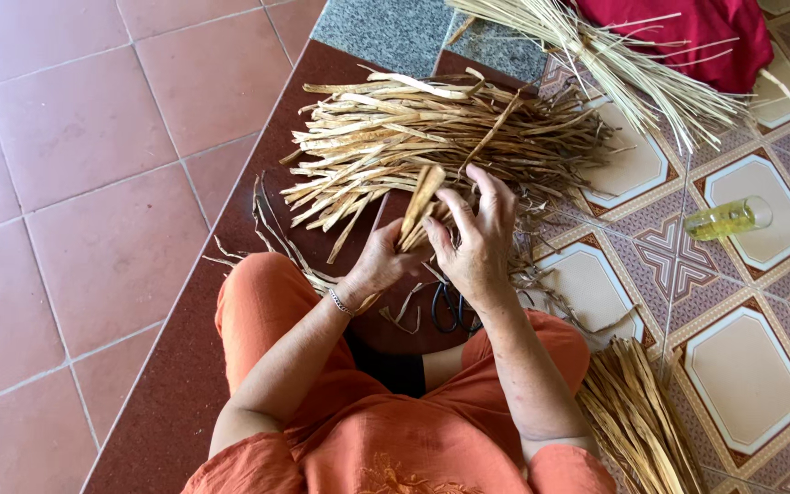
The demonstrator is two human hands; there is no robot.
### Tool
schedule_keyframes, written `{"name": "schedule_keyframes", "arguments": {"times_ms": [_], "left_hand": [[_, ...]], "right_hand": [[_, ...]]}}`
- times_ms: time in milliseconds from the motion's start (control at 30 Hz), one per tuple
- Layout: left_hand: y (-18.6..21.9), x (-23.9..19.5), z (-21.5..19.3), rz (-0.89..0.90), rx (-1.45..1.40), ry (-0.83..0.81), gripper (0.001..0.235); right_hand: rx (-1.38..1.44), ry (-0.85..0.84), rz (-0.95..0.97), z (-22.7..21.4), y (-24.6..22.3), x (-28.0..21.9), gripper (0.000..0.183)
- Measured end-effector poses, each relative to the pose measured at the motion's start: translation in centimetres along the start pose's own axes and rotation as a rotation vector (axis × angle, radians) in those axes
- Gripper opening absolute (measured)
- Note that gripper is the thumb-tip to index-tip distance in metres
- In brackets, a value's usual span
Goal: The person sits on a tiled floor and uses scissors to trim the ends of dried plant strips. They gather the strips into bundles, cut them to a uniform length, and place the trimmed pieces aside.
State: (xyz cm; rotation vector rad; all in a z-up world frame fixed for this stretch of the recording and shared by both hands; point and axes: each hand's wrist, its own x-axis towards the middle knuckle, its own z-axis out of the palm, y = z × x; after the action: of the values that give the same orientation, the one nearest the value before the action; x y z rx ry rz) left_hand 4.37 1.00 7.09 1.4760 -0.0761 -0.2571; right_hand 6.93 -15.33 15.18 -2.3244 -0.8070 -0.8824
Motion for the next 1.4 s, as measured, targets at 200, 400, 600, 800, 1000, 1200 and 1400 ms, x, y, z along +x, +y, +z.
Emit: {"name": "schedule_keyframes", "arguments": {"times_ms": [200,400,600,800,1000,1200,1400], "left_hand": [[-0.3,-0.6,0.4,0.114,0.049,-0.007,0.048],[0.0,-0.6,0.5,0.051,0.111,-0.06,0.049],[-0.4,-1.0,0.2,-0.058,-0.007,-0.116,0.053],[0.2,-0.7,-0.1,-0.139,-0.13,-0.118,0.044],[0.8,-0.9,0.0,-0.059,-0.292,-0.18,0.046],[-0.3,-0.2,-1.1,-0.14,-0.139,-0.076,0.037],[-1.0,1.1,-2.6,-0.075,-0.473,-0.073,0.029]], "right_hand": [[0.149,-0.122,0.073,-2.2,-0.1,0.8,0.017],[0.116,-0.052,0.057,-0.5,1.2,0.3,0.013],[0.274,-0.185,0.309,1.5,4.4,-1.0,0.013],[0.614,-0.199,0.344,-1.7,5.7,1.8,0.053],[0.637,-0.524,0.109,-2.5,4.0,3.3,0.077],[0.807,-0.094,0.528,-0.8,8.9,-3.0,0.063],[0.25,-0.74,0.72,4.9,11.1,-15.9,0.014]]}}
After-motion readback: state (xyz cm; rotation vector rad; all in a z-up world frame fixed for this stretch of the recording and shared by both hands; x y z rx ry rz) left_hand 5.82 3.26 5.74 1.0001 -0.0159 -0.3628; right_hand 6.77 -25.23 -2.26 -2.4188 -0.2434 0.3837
